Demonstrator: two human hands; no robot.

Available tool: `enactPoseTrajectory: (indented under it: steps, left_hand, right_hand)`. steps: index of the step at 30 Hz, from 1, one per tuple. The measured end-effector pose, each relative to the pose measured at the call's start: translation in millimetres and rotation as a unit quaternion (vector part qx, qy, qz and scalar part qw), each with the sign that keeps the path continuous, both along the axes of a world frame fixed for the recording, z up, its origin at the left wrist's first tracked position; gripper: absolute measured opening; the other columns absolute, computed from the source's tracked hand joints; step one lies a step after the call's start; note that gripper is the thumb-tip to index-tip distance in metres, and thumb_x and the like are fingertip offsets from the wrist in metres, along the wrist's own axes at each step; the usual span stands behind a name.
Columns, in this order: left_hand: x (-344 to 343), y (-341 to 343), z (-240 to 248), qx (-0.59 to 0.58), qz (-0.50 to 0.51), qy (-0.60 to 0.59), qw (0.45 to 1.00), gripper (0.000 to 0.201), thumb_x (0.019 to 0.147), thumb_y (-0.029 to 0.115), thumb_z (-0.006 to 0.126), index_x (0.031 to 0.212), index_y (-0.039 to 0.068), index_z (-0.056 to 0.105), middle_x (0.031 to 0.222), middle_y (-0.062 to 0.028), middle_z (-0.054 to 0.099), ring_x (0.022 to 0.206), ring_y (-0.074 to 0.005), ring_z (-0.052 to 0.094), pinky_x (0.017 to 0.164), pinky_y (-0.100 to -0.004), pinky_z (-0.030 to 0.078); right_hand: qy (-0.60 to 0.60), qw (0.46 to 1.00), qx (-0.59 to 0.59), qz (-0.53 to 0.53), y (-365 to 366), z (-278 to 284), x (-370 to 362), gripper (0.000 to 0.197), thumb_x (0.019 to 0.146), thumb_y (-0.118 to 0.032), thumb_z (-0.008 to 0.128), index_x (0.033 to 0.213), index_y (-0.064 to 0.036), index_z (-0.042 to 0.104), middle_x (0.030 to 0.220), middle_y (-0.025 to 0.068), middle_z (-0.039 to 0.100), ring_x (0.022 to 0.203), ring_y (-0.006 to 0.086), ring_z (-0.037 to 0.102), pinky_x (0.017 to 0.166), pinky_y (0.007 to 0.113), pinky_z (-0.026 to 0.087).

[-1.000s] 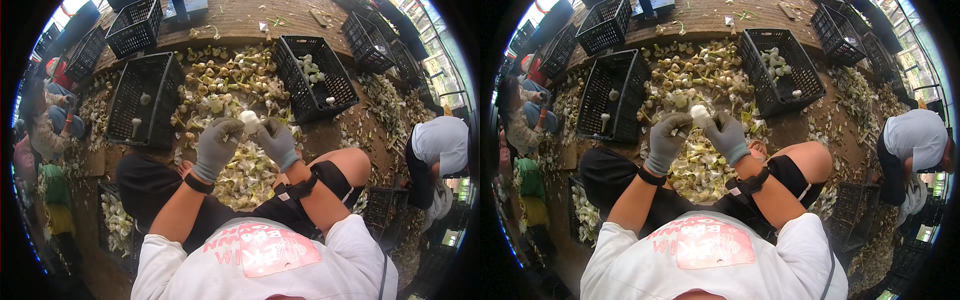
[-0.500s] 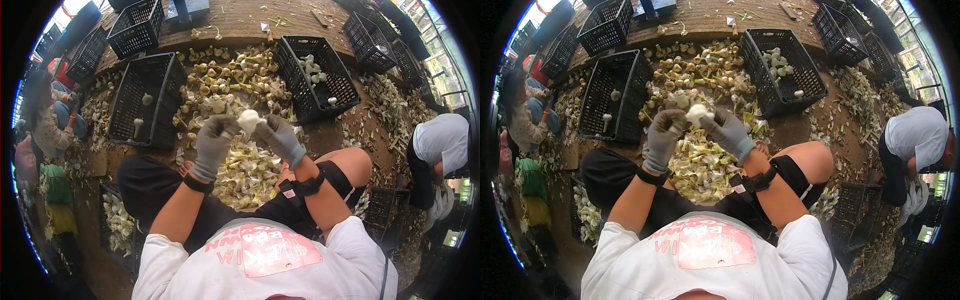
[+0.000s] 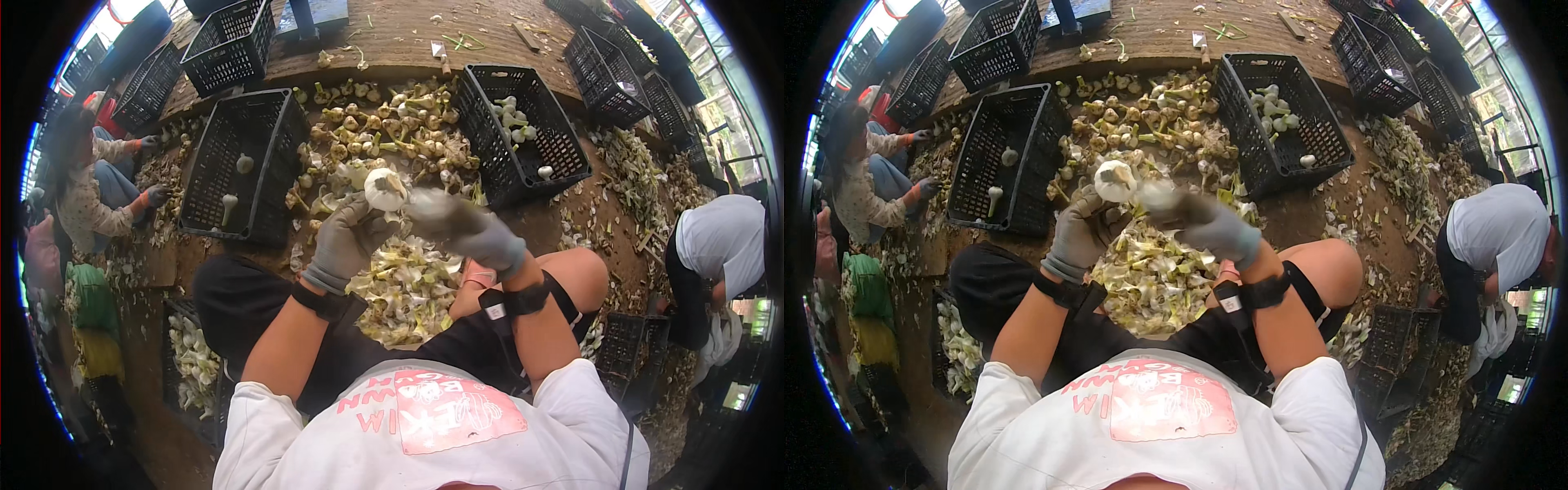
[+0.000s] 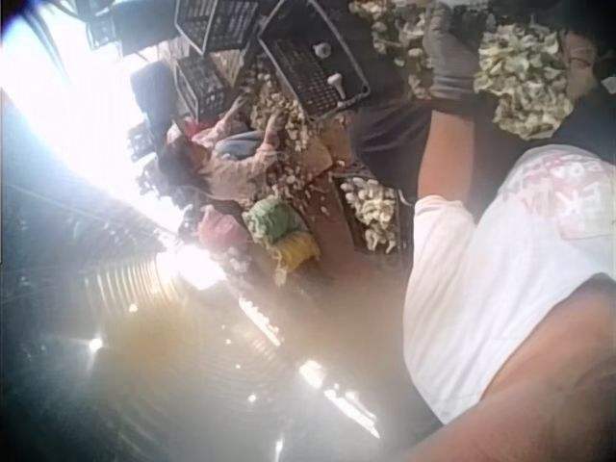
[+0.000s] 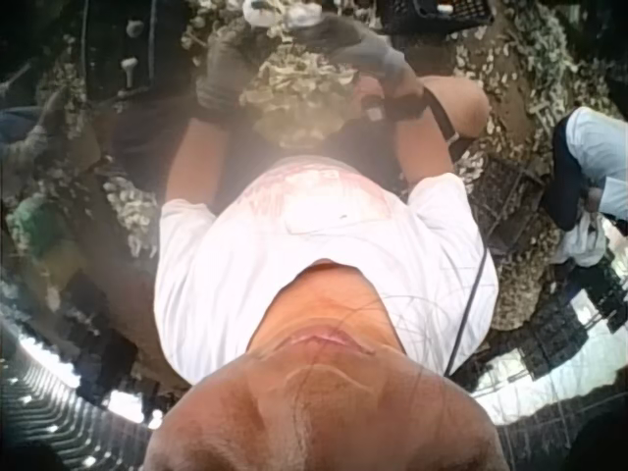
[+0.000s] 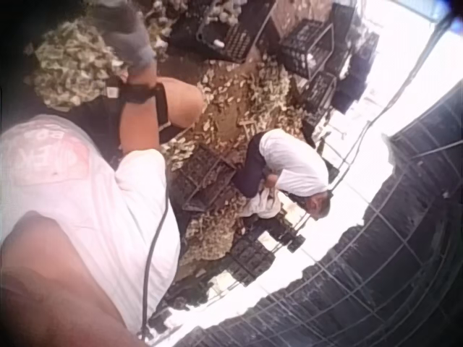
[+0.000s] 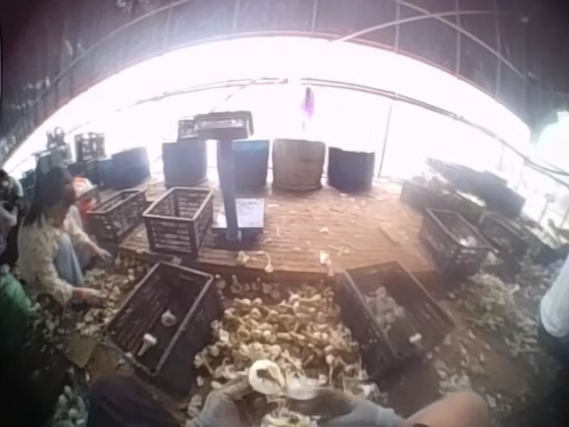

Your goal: The person picks up garlic bulbs from a pile, peels away the outer layers, and snaps off the stems by hand. They place the cleaned garlic into a plastic crate and repeat the process with more bulbs.

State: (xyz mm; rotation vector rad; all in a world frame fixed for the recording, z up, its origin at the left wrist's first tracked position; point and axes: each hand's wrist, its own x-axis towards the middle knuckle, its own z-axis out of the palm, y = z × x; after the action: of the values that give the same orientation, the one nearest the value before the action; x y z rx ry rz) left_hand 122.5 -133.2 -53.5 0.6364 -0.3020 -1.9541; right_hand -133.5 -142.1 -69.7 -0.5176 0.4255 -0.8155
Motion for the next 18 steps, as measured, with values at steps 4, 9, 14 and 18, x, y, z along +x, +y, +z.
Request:
enactPoseTrajectory:
  steps: [4, 9, 14, 18]
  left_hand:
    - [0, -1, -11, 0.022, 0.017, -0.049, 0.998, 0.016, 0.095, 0.011, 0.049, 0.110, 0.005, 0.053, 0.100, -0.0083, 0.062, 0.090, -0.0203, 0.064, 0.082, -0.0397, 0.057]
    - [-14, 3, -7, -0.012, 0.016, -0.211, 0.977, 0.017, 0.096, 0.015, 0.051, 0.109, 0.006, 0.054, 0.096, -0.0053, 0.062, 0.085, -0.0158, 0.064, 0.079, -0.0336, 0.056]
    - [-24, 9, -21, -0.198, -0.019, -0.329, 0.923, 0.017, 0.097, 0.015, 0.050, 0.108, 0.002, 0.053, 0.094, -0.0045, 0.060, 0.081, -0.0110, 0.060, 0.074, -0.0263, 0.052]
    - [-11, 7, -33, -0.158, -0.082, -0.331, 0.927, 0.025, 0.098, 0.014, 0.047, 0.119, 0.000, 0.050, 0.109, -0.0083, 0.058, 0.097, -0.0169, 0.058, 0.085, -0.0313, 0.051]
  right_hand:
    - [0.669, 0.631, -0.367, 0.141, 9, 18, 37, 0.051, 0.077, -0.028, 0.071, 0.117, -0.0028, 0.051, 0.106, 0.0176, 0.061, 0.096, 0.0295, 0.060, 0.085, 0.038, 0.048]
    - [0.590, 0.696, -0.381, -0.151, 10, 16, 41, 0.052, 0.073, -0.042, 0.077, 0.097, -0.0032, 0.052, 0.085, 0.0112, 0.057, 0.080, 0.0223, 0.059, 0.072, 0.034, 0.047]
    - [0.573, 0.664, -0.461, -0.136, 6, 20, 42, 0.039, 0.085, -0.039, 0.066, 0.090, -0.0025, 0.053, 0.073, 0.0117, 0.054, 0.067, 0.0277, 0.058, 0.063, 0.037, 0.047]
    - [0.365, 0.854, -0.338, -0.151, 9, 22, 41, 0.022, 0.094, -0.027, 0.055, 0.086, -0.0060, 0.054, 0.069, 0.0074, 0.054, 0.063, 0.0235, 0.059, 0.057, 0.035, 0.047]
